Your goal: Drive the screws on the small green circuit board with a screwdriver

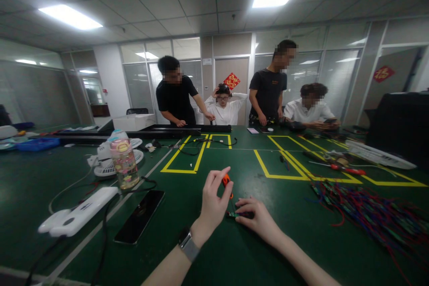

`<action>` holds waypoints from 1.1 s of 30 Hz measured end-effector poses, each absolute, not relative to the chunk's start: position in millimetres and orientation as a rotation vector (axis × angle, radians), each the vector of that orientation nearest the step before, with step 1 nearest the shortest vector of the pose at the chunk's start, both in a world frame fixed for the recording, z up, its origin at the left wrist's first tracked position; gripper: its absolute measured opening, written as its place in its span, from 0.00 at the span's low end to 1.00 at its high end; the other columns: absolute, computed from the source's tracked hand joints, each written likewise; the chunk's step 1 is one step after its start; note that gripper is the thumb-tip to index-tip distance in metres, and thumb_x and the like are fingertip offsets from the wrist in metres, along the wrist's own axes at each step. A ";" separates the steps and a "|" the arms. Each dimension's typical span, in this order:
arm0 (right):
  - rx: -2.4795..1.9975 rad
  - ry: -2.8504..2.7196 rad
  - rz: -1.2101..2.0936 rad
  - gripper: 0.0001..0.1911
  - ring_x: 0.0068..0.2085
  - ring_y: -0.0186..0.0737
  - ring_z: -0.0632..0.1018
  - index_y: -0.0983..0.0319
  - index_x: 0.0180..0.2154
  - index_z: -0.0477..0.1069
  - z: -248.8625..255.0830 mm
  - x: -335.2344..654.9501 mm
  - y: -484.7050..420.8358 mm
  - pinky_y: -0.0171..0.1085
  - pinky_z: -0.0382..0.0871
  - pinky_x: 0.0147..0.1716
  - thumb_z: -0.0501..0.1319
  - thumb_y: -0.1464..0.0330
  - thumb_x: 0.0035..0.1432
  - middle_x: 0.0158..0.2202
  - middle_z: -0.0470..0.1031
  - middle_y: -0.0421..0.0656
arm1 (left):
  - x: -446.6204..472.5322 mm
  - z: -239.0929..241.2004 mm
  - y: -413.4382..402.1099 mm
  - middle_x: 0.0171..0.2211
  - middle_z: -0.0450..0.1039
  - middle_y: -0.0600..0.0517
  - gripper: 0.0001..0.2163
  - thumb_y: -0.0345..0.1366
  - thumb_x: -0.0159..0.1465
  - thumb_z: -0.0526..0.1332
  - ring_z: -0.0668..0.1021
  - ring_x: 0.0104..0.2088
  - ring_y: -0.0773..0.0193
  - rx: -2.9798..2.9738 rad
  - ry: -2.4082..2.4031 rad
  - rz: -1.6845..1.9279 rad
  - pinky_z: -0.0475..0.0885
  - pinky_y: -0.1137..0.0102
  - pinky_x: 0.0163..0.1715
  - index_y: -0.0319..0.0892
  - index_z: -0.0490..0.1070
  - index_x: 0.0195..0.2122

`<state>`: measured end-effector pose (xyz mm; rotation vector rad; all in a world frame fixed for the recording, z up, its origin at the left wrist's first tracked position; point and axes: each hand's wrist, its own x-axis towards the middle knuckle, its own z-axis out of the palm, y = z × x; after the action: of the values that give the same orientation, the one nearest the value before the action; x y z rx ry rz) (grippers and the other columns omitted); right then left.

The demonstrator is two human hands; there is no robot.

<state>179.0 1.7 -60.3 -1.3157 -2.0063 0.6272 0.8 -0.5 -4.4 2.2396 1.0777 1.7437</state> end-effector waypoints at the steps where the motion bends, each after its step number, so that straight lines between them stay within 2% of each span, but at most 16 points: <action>1: -1.321 -2.003 0.627 0.07 0.54 0.50 0.75 0.57 0.35 0.82 -60.1 178.9 1.5 0.58 0.46 0.65 0.69 0.66 0.51 0.48 0.79 0.48 | 1.2 -4.5 -0.8 0.41 0.70 0.48 0.16 0.34 0.70 0.54 0.74 0.39 0.62 2.237 1.075 1.720 0.72 0.69 0.40 0.45 0.65 0.59; 4: -1.334 -2.001 0.628 0.07 0.54 0.50 0.75 0.58 0.35 0.82 -59.2 178.4 0.7 0.57 0.46 0.65 0.69 0.66 0.51 0.48 0.79 0.47 | 2.2 -5.4 -0.4 0.42 0.70 0.49 0.19 0.33 0.71 0.52 0.75 0.40 0.63 2.232 1.067 1.669 0.72 0.68 0.41 0.46 0.61 0.62; 8: -1.336 -2.004 0.628 0.07 0.54 0.50 0.75 0.58 0.35 0.82 -57.9 178.2 0.0 0.57 0.46 0.66 0.69 0.66 0.50 0.48 0.79 0.48 | 2.1 -6.3 1.0 0.41 0.71 0.50 0.17 0.33 0.69 0.56 0.74 0.42 0.61 2.261 1.076 1.695 0.71 0.67 0.44 0.47 0.64 0.59; 13: -1.321 -2.006 0.624 0.08 0.54 0.50 0.75 0.57 0.35 0.82 -57.9 178.5 0.0 0.57 0.46 0.65 0.69 0.66 0.51 0.48 0.79 0.48 | 1.9 -6.0 0.9 0.45 0.70 0.48 0.19 0.31 0.71 0.51 0.74 0.44 0.62 2.253 1.032 1.696 0.71 0.68 0.44 0.47 0.61 0.62; 18: -1.329 -1.998 0.625 0.08 0.54 0.50 0.75 0.58 0.35 0.82 -59.3 179.1 0.6 0.57 0.46 0.65 0.69 0.66 0.50 0.48 0.79 0.48 | 1.0 -4.7 1.7 0.38 0.69 0.50 0.14 0.33 0.67 0.58 0.74 0.39 0.62 2.255 1.074 1.769 0.72 0.68 0.40 0.46 0.70 0.54; 24: -1.315 -2.001 0.620 0.07 0.54 0.50 0.76 0.57 0.35 0.82 -59.3 179.4 1.4 0.58 0.47 0.65 0.69 0.66 0.50 0.48 0.79 0.48 | 0.6 -3.0 0.4 0.43 0.71 0.48 0.16 0.31 0.71 0.51 0.75 0.43 0.62 2.259 1.032 1.745 0.72 0.67 0.44 0.45 0.65 0.59; 29: -1.316 -2.011 0.617 0.07 0.53 0.51 0.76 0.58 0.34 0.82 -56.8 179.1 0.6 0.59 0.48 0.64 0.69 0.66 0.50 0.47 0.80 0.49 | 0.8 -3.6 2.2 0.38 0.69 0.50 0.12 0.34 0.67 0.59 0.75 0.39 0.62 2.257 1.052 1.835 0.72 0.68 0.40 0.44 0.72 0.51; 33: -1.308 -2.015 0.608 0.07 0.53 0.51 0.76 0.58 0.35 0.82 -56.1 179.0 0.2 0.59 0.48 0.64 0.69 0.66 0.50 0.47 0.80 0.49 | 0.3 -3.4 0.3 0.45 0.70 0.47 0.16 0.31 0.70 0.52 0.74 0.45 0.61 2.283 0.991 1.792 0.71 0.67 0.45 0.45 0.67 0.57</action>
<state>179.0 0.2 -56.1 -1.3082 -2.0151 0.6082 0.3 0.3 -3.4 2.2834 0.9909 1.7918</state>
